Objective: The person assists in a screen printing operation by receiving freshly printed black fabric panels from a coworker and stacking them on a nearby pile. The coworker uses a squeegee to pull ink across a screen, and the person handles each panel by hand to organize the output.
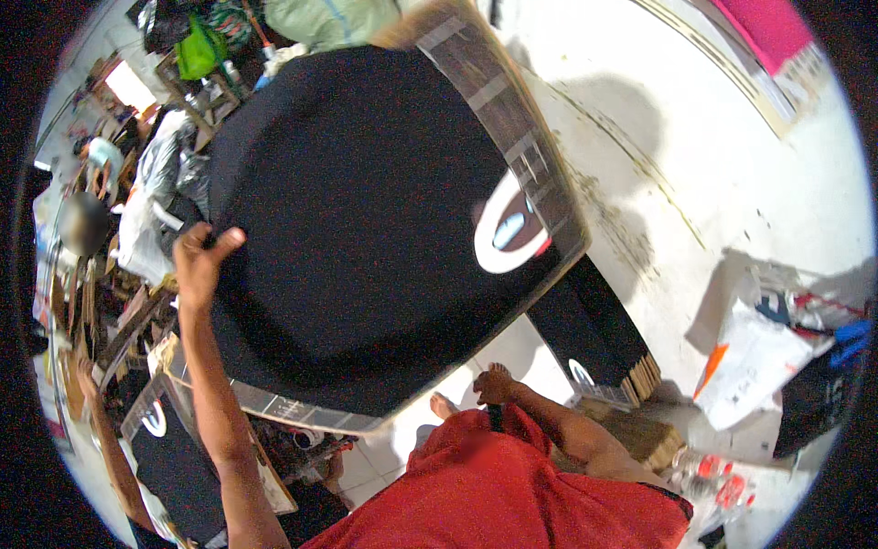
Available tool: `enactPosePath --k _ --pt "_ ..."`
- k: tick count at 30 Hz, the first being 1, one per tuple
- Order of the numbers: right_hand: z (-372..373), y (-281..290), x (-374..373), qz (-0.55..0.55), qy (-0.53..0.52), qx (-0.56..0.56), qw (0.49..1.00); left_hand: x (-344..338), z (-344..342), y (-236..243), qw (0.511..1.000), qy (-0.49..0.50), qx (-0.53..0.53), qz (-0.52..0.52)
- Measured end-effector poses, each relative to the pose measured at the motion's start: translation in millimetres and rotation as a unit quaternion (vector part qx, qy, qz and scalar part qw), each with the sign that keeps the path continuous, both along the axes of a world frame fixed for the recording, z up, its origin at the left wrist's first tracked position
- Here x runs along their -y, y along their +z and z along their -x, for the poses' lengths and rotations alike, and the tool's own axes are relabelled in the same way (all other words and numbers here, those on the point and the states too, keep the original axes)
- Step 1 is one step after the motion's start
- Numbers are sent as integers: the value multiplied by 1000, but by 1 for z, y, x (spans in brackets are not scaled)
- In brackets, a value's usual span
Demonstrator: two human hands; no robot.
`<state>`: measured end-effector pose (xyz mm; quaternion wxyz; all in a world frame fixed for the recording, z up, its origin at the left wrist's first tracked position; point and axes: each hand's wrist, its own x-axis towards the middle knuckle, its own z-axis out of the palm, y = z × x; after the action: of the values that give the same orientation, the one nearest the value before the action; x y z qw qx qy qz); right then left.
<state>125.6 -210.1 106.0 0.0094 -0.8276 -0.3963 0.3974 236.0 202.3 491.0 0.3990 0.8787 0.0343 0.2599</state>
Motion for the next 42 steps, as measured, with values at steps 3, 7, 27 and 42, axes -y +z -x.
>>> enactPosePath --k 3,7,27,42 --pt "37 88 -21 -277 -316 147 895 46 31 -44 990 -56 -3 -133" --pt "20 202 -48 -348 -303 462 757 117 34 -106 943 -204 44 -261" --pt "-24 -67 90 -141 -407 224 874 99 231 -414 879 36 -429 -203" --pt "-42 -182 240 15 -478 194 857 183 354 -478 789 142 -595 56"
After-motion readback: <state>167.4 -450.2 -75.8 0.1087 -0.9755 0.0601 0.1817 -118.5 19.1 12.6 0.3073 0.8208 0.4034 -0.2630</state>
